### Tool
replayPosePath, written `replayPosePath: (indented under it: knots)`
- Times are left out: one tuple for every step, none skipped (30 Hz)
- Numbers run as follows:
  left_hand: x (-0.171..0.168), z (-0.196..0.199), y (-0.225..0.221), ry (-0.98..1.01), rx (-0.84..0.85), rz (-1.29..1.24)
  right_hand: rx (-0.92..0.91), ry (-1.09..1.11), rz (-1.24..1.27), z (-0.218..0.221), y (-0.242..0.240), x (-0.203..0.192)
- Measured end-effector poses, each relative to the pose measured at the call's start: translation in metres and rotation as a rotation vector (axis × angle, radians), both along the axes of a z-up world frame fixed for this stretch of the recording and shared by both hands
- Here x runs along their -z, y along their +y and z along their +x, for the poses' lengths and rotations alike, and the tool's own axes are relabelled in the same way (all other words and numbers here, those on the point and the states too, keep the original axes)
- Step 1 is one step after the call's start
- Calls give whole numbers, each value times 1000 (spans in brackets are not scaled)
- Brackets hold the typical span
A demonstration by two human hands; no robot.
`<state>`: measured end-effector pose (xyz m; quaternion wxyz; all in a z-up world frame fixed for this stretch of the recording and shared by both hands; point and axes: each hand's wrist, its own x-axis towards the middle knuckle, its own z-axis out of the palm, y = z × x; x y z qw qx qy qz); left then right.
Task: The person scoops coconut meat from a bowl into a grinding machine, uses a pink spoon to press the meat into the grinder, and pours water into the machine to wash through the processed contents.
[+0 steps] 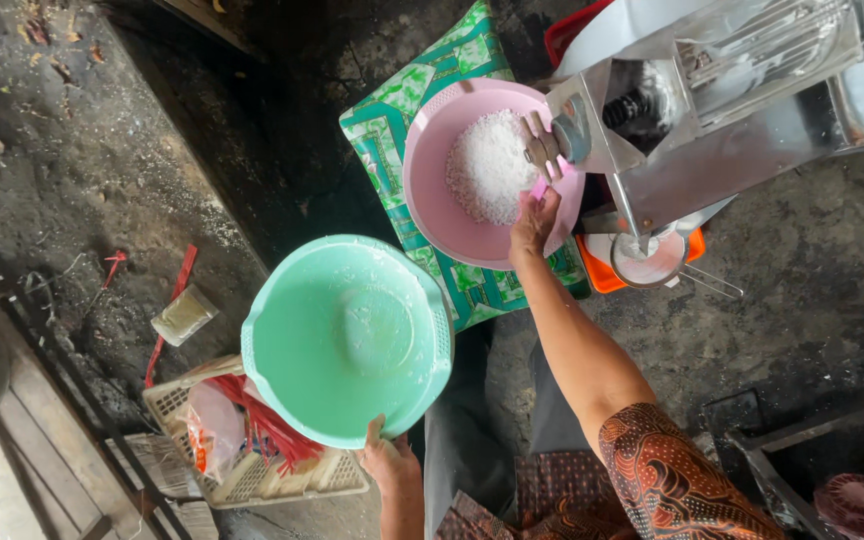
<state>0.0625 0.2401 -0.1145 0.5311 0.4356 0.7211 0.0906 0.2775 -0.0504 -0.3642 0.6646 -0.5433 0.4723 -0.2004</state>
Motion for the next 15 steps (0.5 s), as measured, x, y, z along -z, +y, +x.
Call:
replayPosePath:
  knots:
    - [4, 1, 2, -18, -6, -1, -14, -24, -28, 8, 0, -4]
    - [6, 1, 2, -29, -14, -3, -32, -41, -57, 15, -1, -8]
    - [11, 1, 4, -20, -13, -6, -30, -32, -59, 24, -2, -2]
    - [17, -2, 5, -23, -10, -7, -43, -44, -152, 29, -5, 2]
    - [21, -5, 6, -27, -8, -8, -56, -55, -244, 35, -7, 6]
    - [20, -3, 3, -24, -6, -8, -54, -51, -244, 45, -11, -6]
    - [18, -1, 0, -5, 10, -22, -56, -325, -127, 55, -16, -19]
    - [17, 2, -3, 10, 25, -34, -56, -601, -6, 67, -18, -32]
    - [13, 7, -6, 8, 28, -33, -53, -602, -5, 67, -26, 4]
    - [10, 10, -10, -11, 55, -35, 168, -374, 70, 65, -33, 39]
    - [6, 13, -15, -31, 82, -38, 383, -143, 143, 63, -40, 74]
    - [5, 16, -17, -28, 84, -38, 385, -140, 142, 70, -37, 37]
    - [4, 18, -19, -12, 91, -51, 139, -95, -123, 78, -34, -1]
    - [4, 20, -20, 0, 100, -66, -109, -49, -388, 85, -31, -40]
    - [2, 20, -21, -2, 103, -69, -106, -49, -391, 76, -24, -22]
